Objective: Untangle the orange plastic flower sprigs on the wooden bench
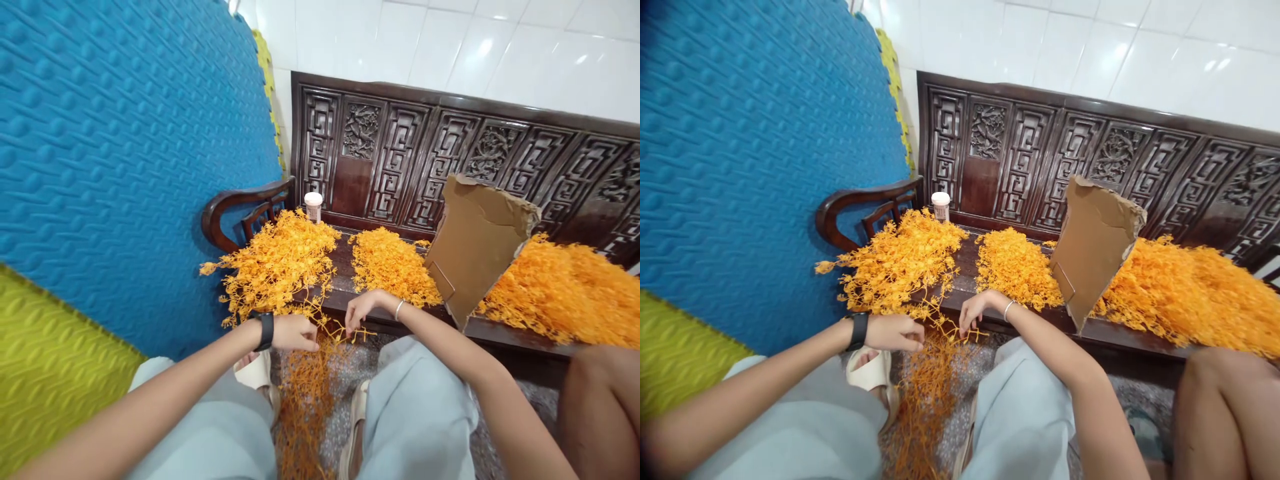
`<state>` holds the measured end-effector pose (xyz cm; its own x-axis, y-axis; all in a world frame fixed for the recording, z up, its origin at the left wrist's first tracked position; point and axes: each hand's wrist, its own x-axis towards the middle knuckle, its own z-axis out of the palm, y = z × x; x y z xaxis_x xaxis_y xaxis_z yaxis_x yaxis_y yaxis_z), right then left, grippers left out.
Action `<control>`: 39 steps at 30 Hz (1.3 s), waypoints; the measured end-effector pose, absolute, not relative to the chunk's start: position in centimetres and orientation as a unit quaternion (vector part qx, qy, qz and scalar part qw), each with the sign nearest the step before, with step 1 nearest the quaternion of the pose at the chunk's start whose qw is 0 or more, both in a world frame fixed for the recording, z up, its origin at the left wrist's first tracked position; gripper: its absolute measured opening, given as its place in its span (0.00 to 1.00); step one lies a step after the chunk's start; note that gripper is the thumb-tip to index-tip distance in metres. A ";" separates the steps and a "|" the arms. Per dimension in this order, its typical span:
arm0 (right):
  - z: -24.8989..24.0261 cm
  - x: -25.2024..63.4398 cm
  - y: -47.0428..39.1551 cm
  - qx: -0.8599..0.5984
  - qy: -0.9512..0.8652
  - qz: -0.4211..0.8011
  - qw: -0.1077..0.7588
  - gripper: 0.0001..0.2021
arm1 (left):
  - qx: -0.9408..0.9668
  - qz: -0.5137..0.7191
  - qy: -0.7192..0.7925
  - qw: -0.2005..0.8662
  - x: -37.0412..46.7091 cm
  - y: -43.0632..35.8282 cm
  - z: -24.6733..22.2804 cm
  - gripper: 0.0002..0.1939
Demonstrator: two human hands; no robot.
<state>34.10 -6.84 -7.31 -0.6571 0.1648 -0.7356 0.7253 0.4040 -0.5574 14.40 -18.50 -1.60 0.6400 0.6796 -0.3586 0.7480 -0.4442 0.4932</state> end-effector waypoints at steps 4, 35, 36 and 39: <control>-8.0 33.5 -6.6 0.297 0.774 -0.452 0.329 0.21 | 0.854 -0.107 0.421 0.285 14.7 -19.2 -0.3 0.14; -10.2 30.0 -2.3 0.323 0.901 -0.287 -0.037 0.10 | 0.834 -0.184 0.490 0.174 13.5 -18.2 -0.5 0.16; -9.7 30.1 -2.5 0.322 0.892 -0.312 -0.053 0.10 | 0.831 -0.186 0.494 0.174 13.2 -18.1 -0.8 0.16; -8.0 30.2 -3.1 0.323 0.856 -0.390 -0.110 0.11 | 0.828 -0.185 0.501 0.170 12.6 -17.7 -1.6 0.16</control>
